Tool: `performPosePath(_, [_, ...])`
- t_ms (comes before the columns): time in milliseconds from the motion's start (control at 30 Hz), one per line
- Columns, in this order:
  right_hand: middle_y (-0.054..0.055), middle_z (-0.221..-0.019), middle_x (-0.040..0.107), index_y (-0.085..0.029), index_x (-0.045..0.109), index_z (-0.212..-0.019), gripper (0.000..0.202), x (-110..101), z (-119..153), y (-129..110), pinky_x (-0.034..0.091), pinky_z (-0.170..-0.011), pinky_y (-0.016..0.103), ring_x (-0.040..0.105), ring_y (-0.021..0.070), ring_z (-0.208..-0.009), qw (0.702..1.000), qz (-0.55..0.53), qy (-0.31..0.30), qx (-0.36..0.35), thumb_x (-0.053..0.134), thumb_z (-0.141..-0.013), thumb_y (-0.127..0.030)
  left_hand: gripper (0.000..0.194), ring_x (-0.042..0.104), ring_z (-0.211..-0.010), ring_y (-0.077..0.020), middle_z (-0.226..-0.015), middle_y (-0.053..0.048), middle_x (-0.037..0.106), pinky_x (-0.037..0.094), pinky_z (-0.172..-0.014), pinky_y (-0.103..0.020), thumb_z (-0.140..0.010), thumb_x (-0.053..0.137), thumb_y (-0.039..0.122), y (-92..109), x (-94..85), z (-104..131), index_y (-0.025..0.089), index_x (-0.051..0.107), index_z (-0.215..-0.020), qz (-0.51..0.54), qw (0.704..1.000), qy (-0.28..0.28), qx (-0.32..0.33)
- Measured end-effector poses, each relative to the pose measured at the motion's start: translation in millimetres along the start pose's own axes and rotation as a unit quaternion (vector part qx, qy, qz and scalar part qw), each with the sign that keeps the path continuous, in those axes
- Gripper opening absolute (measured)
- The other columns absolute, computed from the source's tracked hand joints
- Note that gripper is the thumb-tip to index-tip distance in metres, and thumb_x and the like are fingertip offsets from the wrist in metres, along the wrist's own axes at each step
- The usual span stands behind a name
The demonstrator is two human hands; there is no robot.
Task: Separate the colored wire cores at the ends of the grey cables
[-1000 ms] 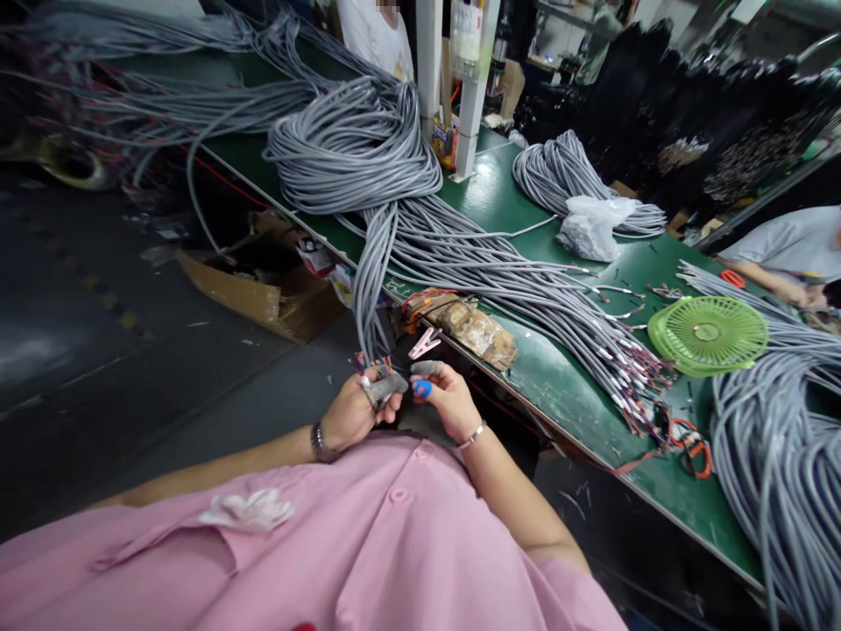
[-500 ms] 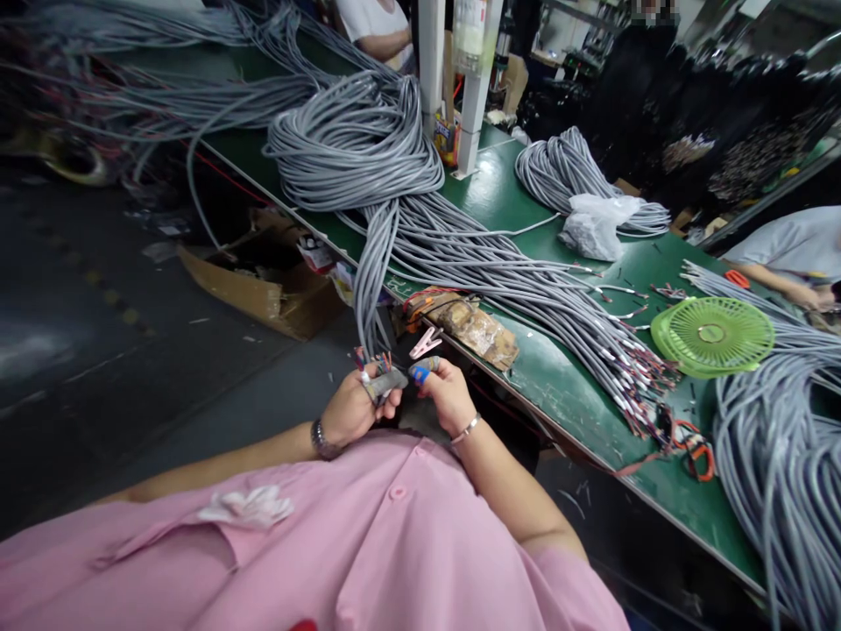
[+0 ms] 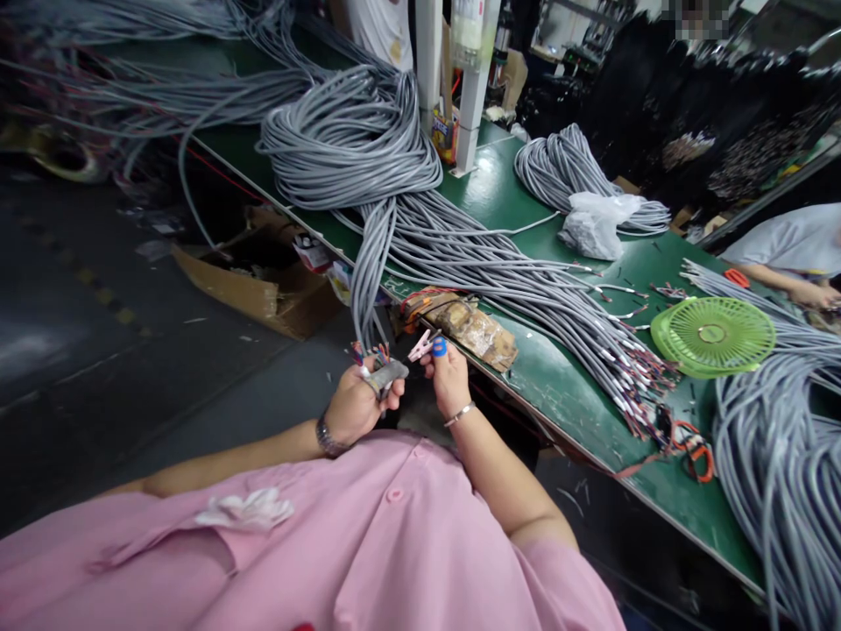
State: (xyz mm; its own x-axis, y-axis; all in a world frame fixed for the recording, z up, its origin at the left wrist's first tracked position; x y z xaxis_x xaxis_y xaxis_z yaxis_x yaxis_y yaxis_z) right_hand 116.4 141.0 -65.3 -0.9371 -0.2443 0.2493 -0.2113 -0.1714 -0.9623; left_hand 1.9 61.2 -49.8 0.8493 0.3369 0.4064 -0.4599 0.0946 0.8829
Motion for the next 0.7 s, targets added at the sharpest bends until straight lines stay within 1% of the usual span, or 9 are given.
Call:
performPosePath(67, [0.001,-0.067,0.057,-0.017,0.063,-0.078,0.048,3.1,-2.4,1.8,0.038,-0.05,0.021,0.044,0.0085,-0.053,0.996,-0.069,-0.029,0.046,0.054,-0.08,-0.064,0.022,0.052,-0.038,-0.0078,-0.057,0.002,0.062,0.029,-0.034,-0.018,-0.074,0.068,0.034,-2.2,-0.3,-0.3,0.016,0.056,-0.078,-0.003,1.0,-0.001,-0.007])
performPosePath(133, [0.001,-0.072,0.059,-0.017,0.065,-0.084,0.047,7.0,-4.3,1.3,0.041,-0.053,0.021,0.048,0.0092,-0.058,0.984,-0.144,-0.052,0.088,0.059,-0.077,-0.063,0.022,0.052,-0.038,-0.0078,-0.057,0.002,0.062,0.029,-0.034,-0.018,-0.074,0.068,0.033,-3.9,-0.9,-0.5,0.016,0.056,-0.078,-0.004,1.0,-0.001,-0.01])
performPosePath(200, [0.001,-0.074,0.06,-0.017,0.066,-0.086,0.044,10.0,-5.6,-0.3,0.042,-0.054,0.02,0.05,0.0093,-0.061,0.975,-0.193,-0.048,0.104,0.066,-0.074,-0.06,0.021,0.052,-0.038,-0.0078,-0.057,0.002,0.062,0.03,-0.034,-0.018,-0.074,0.067,0.033,-5.4,-1.6,-0.8,0.016,0.056,-0.077,-0.007,1.0,-0.001,-0.009])
performPosePath(267, [0.001,-0.073,0.059,-0.017,0.066,-0.086,0.042,11.6,-6.2,-1.3,0.042,-0.054,0.02,0.05,0.0095,-0.062,0.974,-0.203,-0.03,0.1,0.068,-0.073,-0.057,0.021,0.053,-0.038,-0.0078,-0.057,0.002,0.062,0.03,-0.034,-0.018,-0.075,0.067,0.033,-7.0,-2.3,-1.2,0.015,0.056,-0.076,-0.013,1.0,-0.001,-0.01])
performPosePath(367, [0.001,-0.073,0.06,-0.018,0.065,-0.087,0.041,12.6,-5.7,0.1,0.042,-0.054,0.021,0.051,0.0106,-0.063,0.978,-0.188,-0.017,0.093,0.065,-0.076,-0.057,0.022,0.052,-0.038,-0.0079,-0.056,0.002,0.062,0.03,-0.034,-0.018,-0.074,0.067,0.034,-9.2,-3.0,-1.1,0.016,0.056,-0.077,-0.017,1.0,0.002,-0.017])
performPosePath(433, [0.001,-0.074,0.06,-0.019,0.065,-0.087,0.041,12.6,-4.4,1.7,0.043,-0.054,0.022,0.052,0.0112,-0.063,0.977,-0.189,-0.021,0.1,0.063,-0.077,-0.059,0.022,0.052,-0.037,-0.008,-0.056,0.002,0.061,0.03,-0.034,-0.018,-0.073,0.068,0.035,-10.0,-3.7,-0.3,0.016,0.056,-0.077,-0.016,1.0,0.002,-0.02])
performPosePath(567, [0.001,-0.073,0.06,-0.019,0.063,-0.084,0.045,10.7,0.0,2.9,0.043,-0.053,0.022,0.051,0.0109,-0.061,0.965,-0.221,-0.033,0.137,0.061,-0.076,-0.063,0.022,0.051,-0.036,-0.0077,-0.055,0.002,0.061,0.028,-0.033,-0.018,-0.073,0.067,0.035,-9.7,-6.8,3.8,0.015,0.057,-0.074,-0.027,0.999,-0.01,-0.015])
performPosePath(700, [0.002,-0.075,0.061,-0.019,0.062,-0.085,0.049,7.2,3.5,-0.1,0.045,-0.054,0.022,0.052,0.0111,-0.061,0.962,-0.216,-0.046,0.157,0.056,-0.077,-0.066,0.022,0.05,-0.036,-0.0075,-0.055,0.001,0.061,0.028,-0.033,-0.018,-0.074,0.067,0.034,-7.1,-10.9,9.3,0.015,0.057,-0.072,-0.029,1.0,-0.007,-0.007])
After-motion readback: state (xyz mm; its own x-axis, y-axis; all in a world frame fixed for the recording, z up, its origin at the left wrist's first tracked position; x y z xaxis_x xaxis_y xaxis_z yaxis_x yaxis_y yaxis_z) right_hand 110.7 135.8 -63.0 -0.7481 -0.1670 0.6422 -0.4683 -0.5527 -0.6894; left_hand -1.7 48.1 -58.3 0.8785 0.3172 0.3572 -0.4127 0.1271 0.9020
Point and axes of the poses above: each hand's wrist, its own z-axis away from the middle knuckle, its own x-axis out of the palm, y = z × x, the point moved 2 cm from there along -z, towards the middle knuckle
